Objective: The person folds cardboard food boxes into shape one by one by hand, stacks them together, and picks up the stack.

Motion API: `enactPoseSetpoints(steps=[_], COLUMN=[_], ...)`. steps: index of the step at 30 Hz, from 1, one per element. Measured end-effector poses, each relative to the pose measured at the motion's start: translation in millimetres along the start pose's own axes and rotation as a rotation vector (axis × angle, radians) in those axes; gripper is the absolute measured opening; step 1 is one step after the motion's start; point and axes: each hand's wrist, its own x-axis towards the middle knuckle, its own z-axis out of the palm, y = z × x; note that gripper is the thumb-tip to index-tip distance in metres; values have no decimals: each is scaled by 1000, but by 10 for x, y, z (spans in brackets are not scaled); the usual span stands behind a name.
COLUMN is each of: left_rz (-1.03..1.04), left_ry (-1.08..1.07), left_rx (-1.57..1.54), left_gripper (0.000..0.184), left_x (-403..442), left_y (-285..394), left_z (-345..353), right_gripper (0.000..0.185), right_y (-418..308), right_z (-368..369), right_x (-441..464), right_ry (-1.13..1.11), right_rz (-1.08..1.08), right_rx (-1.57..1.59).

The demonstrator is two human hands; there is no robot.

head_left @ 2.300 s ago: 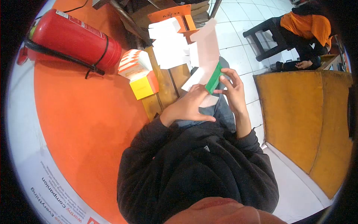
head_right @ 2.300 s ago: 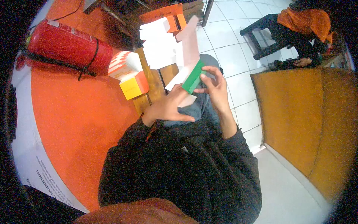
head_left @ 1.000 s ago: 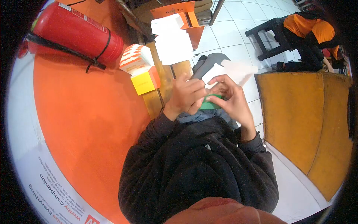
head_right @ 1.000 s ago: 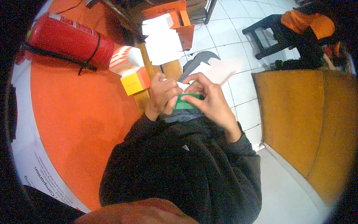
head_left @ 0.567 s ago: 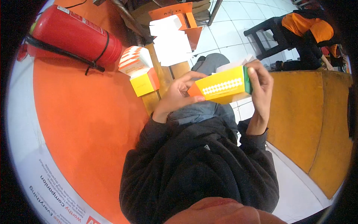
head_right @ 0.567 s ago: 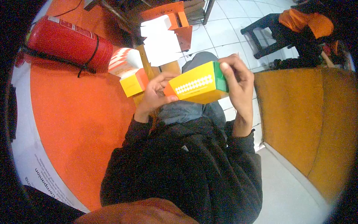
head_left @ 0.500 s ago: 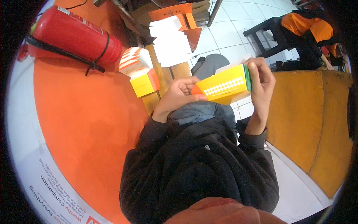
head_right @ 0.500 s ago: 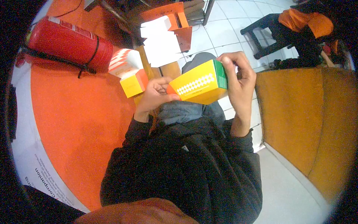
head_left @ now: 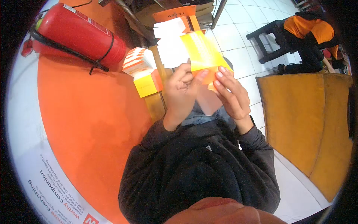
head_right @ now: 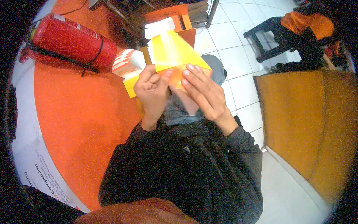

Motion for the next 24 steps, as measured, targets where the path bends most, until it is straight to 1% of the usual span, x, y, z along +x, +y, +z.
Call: enactPoseSetpoints(steps=[3, 4, 6, 8, 9, 10, 11, 13, 14, 16, 17, 18, 20, 24], left_rz=[131, 309, 663, 540, 478, 438, 378, 249, 207, 251, 241, 231, 131, 103], left_ry=[100, 61, -25, -48, -61, -104, -90, -56, -73, -98, -98, -99, -69, -115], left_rx=[431, 658, 1110, 879, 764, 745, 510, 44, -133, -227, -258, -290, -321, -366], left_gripper=[10, 10, 11, 15, 18, 19, 22, 28, 39, 41, 41, 41, 40, 38], left_x=[18, 14, 10, 7, 5, 13, 18, 42, 37, 65, 76, 92, 69, 83], left_y=[-15, -32, -58, -50, -47, -49, -110, -220, -252, -337, -358, -363, -351, -426], left_z=[-48, -65, -87, -20, 4, -53, -84, -138, -157, -184, -183, -176, -163, -162], right_gripper=[22, 18, 18, 17, 17, 17, 17, 17, 17, 15, 14, 13, 12, 11], right_y=[5, 0, -27, -64, -86, -112, -125, -121, -120, -126, -118, -107, -109, -133], right_z=[12, 24, 77, 171, 188, 197, 201, 164, 144, 120, 110, 92, 62, 149], right_x=[5, 55, 81, 104, 108, 103, 97, 145, 177, 217, 239, 247, 229, 169], right_ry=[106, 192, 283, 365, 364, 364, 363, 270, 223, 116, 63, 62, 53, 125], right_rz=[165, 207, 247, 324, 378, 433, 490, 457, 439, 456, 461, 488, 552, 592], right_rx=[123, 104, 127, 194, 238, 283, 327, 310, 303, 276, 261, 300, 382, 410])
